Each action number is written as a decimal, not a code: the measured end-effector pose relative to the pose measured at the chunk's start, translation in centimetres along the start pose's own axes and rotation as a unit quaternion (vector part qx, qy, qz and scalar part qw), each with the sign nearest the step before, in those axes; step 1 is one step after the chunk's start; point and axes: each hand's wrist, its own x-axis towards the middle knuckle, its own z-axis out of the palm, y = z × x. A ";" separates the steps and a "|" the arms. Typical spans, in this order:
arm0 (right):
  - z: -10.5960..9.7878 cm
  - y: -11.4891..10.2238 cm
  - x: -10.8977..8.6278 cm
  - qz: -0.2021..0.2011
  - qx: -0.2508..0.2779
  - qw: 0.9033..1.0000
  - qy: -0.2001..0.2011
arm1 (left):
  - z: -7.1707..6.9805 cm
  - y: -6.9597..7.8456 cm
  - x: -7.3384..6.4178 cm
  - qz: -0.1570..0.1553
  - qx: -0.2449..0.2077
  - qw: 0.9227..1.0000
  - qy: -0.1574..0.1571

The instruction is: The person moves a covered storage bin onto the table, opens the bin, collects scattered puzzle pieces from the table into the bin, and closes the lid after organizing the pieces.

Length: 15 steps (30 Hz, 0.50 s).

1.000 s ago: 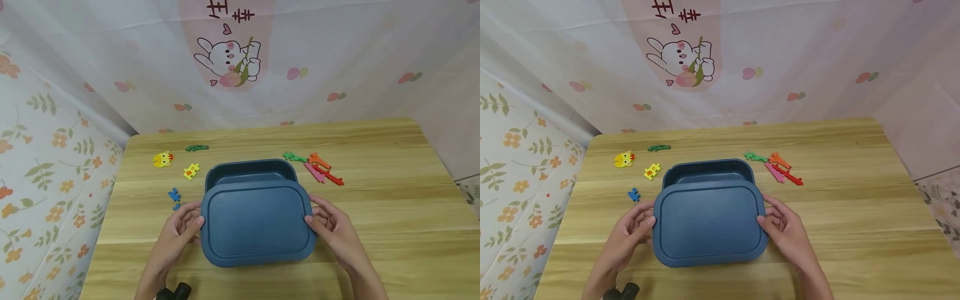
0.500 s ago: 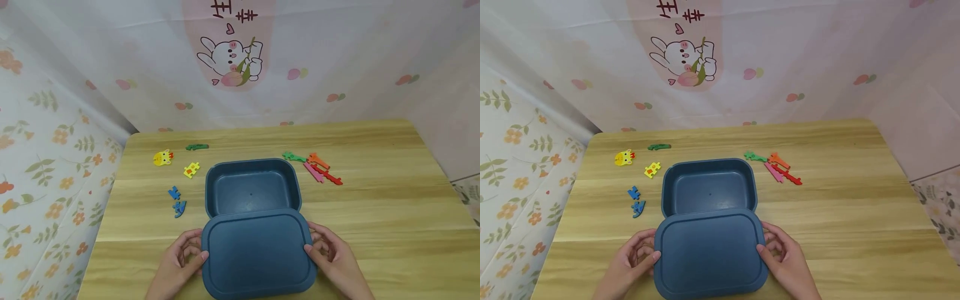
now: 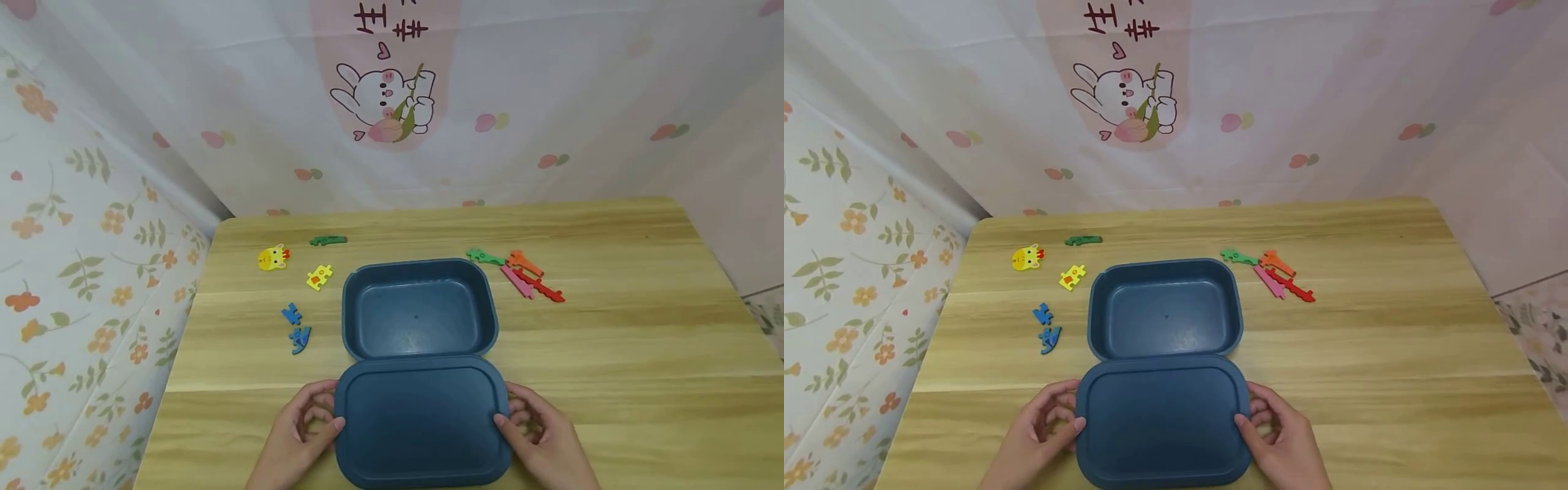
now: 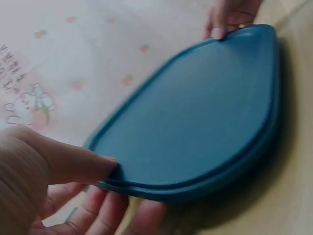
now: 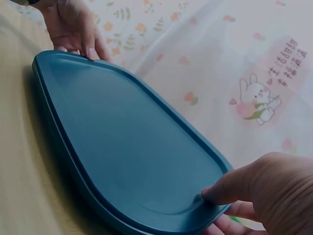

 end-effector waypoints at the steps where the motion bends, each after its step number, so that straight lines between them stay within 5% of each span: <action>1: 0.1 0.0 -0.1 -0.002 -0.001 1.000 0.002 | -0.1 -0.1 0.0 -0.001 -0.001 1.000 -0.003; 9: 0.9 0.8 -0.3 -0.032 -0.001 0.999 0.001 | -1.0 -0.6 -0.4 -0.036 -0.008 0.999 -0.008; 15: 1.7 1.6 -0.4 -0.125 -0.027 0.991 0.027 | -1.0 -1.1 -0.2 -0.038 0.022 0.999 -0.010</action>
